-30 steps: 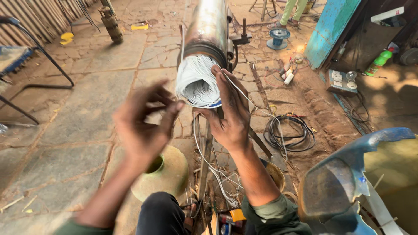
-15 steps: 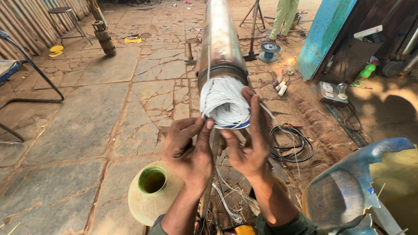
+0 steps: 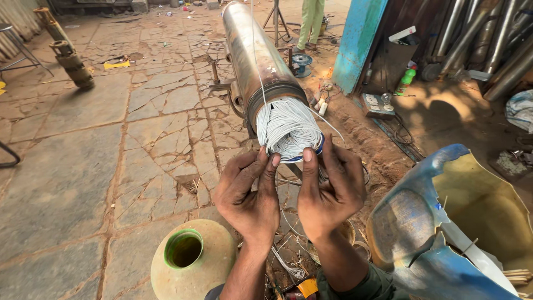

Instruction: The person wraps a white wire coil around a metal cylinder using blue tape to secure it. They repeatedly adjust the coil, apply tape, and use a hammer to tap the cylinder, maintaining the bundle's position.

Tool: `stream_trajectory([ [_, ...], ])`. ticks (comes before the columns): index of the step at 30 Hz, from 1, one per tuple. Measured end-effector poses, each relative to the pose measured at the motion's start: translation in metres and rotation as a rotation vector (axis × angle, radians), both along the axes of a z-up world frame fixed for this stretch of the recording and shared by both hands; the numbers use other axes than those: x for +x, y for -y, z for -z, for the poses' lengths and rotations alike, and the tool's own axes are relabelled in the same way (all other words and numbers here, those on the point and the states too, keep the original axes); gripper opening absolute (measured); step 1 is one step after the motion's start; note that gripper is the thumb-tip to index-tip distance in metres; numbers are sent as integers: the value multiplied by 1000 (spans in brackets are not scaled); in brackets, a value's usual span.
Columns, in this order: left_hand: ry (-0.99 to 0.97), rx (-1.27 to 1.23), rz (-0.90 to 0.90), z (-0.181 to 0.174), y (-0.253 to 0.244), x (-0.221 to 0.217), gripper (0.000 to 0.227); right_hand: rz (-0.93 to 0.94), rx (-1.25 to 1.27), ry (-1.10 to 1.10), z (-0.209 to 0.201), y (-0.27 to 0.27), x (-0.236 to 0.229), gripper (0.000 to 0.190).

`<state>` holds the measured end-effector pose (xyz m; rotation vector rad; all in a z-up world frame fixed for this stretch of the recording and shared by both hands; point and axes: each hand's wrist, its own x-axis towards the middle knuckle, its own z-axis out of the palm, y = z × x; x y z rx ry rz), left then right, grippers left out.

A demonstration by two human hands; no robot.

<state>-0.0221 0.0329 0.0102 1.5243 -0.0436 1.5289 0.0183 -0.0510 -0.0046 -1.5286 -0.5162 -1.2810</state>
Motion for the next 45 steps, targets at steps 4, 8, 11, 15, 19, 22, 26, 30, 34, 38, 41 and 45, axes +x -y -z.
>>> stream_trajectory([
  [4,-18,-12,-72,0,5,-1,19,116,-45,62,-3,-7,0,30],
  [8,-48,-64,-45,1,6,-2,20,126,-140,98,-6,-2,1,29],
  [11,-60,-92,-16,2,8,0,20,104,-164,88,-8,6,5,28],
  [15,-44,-236,153,5,7,1,19,36,-106,98,-7,7,10,29],
  [19,-49,-306,276,8,0,4,14,19,-91,89,-6,8,9,30],
  [22,-89,-323,253,11,0,5,12,-68,-67,81,-9,13,10,31],
  [26,-72,-319,271,10,6,9,11,-27,-85,59,-11,23,10,31],
  [30,-12,-141,132,6,15,9,11,-35,-1,56,-10,25,12,25],
  [34,-47,58,8,-1,16,8,14,68,-11,119,-13,26,23,22],
  [38,-125,-33,49,-5,16,7,17,136,-38,135,-11,29,22,23],
  [41,-126,-94,78,-6,21,9,23,106,-55,53,-11,33,19,25],
  [45,-56,80,-48,-2,24,8,27,-24,-36,46,-10,37,19,28],
])
